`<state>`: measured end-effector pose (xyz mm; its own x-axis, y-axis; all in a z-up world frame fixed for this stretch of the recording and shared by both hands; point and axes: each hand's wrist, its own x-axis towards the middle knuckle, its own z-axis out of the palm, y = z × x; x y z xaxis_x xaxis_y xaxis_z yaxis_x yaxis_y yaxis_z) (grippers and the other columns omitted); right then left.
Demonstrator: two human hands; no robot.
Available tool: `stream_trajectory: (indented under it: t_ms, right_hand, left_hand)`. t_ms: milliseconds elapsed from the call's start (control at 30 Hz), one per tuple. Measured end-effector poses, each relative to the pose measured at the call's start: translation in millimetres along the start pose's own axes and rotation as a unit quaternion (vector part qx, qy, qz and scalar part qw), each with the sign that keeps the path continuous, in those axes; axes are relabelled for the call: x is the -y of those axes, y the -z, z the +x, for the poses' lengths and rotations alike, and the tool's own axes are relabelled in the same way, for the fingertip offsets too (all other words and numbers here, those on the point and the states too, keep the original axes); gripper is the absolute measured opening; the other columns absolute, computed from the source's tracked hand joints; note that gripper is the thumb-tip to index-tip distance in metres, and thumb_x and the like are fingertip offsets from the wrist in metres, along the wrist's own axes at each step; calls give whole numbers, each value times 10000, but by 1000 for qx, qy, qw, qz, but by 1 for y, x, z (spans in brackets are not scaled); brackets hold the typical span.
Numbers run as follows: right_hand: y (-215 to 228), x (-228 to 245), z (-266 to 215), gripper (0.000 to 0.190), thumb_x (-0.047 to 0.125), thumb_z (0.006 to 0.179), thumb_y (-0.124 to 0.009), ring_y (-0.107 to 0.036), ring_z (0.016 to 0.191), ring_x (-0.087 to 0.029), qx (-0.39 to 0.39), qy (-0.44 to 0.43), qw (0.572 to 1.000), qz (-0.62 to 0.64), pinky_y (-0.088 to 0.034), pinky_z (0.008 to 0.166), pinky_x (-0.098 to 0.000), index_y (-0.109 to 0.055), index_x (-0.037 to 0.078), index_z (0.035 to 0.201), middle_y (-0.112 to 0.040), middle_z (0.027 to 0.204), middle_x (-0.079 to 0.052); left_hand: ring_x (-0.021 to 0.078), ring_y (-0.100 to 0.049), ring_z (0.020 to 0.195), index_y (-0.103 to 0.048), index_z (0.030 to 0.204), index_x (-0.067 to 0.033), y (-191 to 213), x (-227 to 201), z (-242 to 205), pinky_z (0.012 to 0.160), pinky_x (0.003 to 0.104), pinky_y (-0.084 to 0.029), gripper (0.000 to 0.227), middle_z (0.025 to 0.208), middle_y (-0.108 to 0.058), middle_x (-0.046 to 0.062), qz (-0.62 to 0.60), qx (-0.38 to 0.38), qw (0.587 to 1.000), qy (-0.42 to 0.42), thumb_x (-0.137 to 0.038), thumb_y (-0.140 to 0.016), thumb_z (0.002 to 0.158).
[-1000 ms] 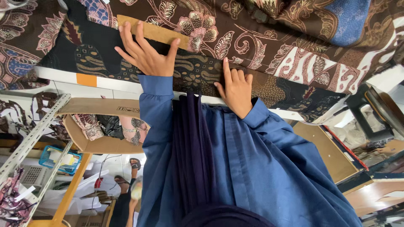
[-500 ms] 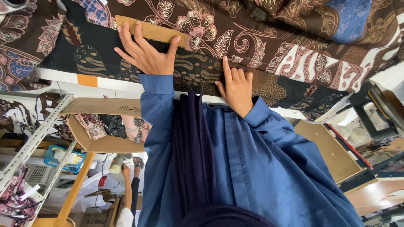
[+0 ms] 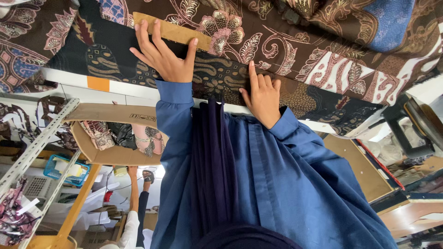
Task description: The person folds a large patterned fabric on a table, aligns the edges, and uses a cardboard template to mark a straight line along the fabric. The person then uses a small tool to trace along the template edge, creating a visible mark on the fabric.
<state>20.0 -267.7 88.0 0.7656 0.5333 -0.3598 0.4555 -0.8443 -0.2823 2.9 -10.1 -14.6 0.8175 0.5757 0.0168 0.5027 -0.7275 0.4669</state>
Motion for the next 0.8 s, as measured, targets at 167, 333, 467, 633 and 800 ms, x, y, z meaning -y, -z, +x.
stream_trajectory:
  t_ms: [167, 333, 467, 633, 800]
  right_hand:
    - [0, 0, 1, 855, 341, 959, -739, -541, 920, -263, 2, 3, 1000, -4, -364, 839, -421, -323, -53, 1593, -590, 996, -103]
    - [1, 0, 1, 856, 343, 960, -739, -538, 905, -264, 6, 3, 1000, -7, -362, 823, -424, -324, -58, 1592, -590, 982, -102]
    - [0, 1, 1, 857, 347, 960, -740, -537, 896, -265, 8, 0, 1000, -11, -361, 811, -425, -325, -59, 1590, -588, 971, -100]
    - [-2, 2, 3, 856, 348, 968, -739, -539, 902, -266, 6, 0, 1000, -10, -361, 810, -424, -321, -58, 1596, -589, 972, -96]
    - [-2, 2, 3, 867, 355, 957, -740, -548, 913, -266, 1, 8, 1000, -24, -364, 816, -426, -319, -62, 1589, -611, 1020, -102]
  left_hand:
    - [318, -218, 1613, -450, 1536, -152, 1, 7, -1, 1290, 736, -35, 908, 1637, -322, 66, -19, 10, 1000, -5, -796, -633, 924]
    - [322, -222, 1611, -443, 1548, -142, 4, 5, -2, 1290, 724, -28, 926, 1649, -312, 79, -11, 14, 1000, -10, -798, -639, 924]
    - [324, -235, 1599, -442, 1548, -135, 7, 1, -1, 1287, 707, -28, 941, 1642, -326, 96, -3, 15, 1000, -10, -802, -652, 919]
    - [328, -242, 1587, -437, 1543, -136, 8, -3, 1, 1279, 703, -25, 925, 1635, -326, 107, -1, 3, 1000, -16, -785, -678, 930]
    - [329, -249, 1580, -438, 1535, -139, 9, -3, 0, 1269, 706, -30, 896, 1631, -325, 100, -3, 1, 1000, -24, -761, -707, 949]
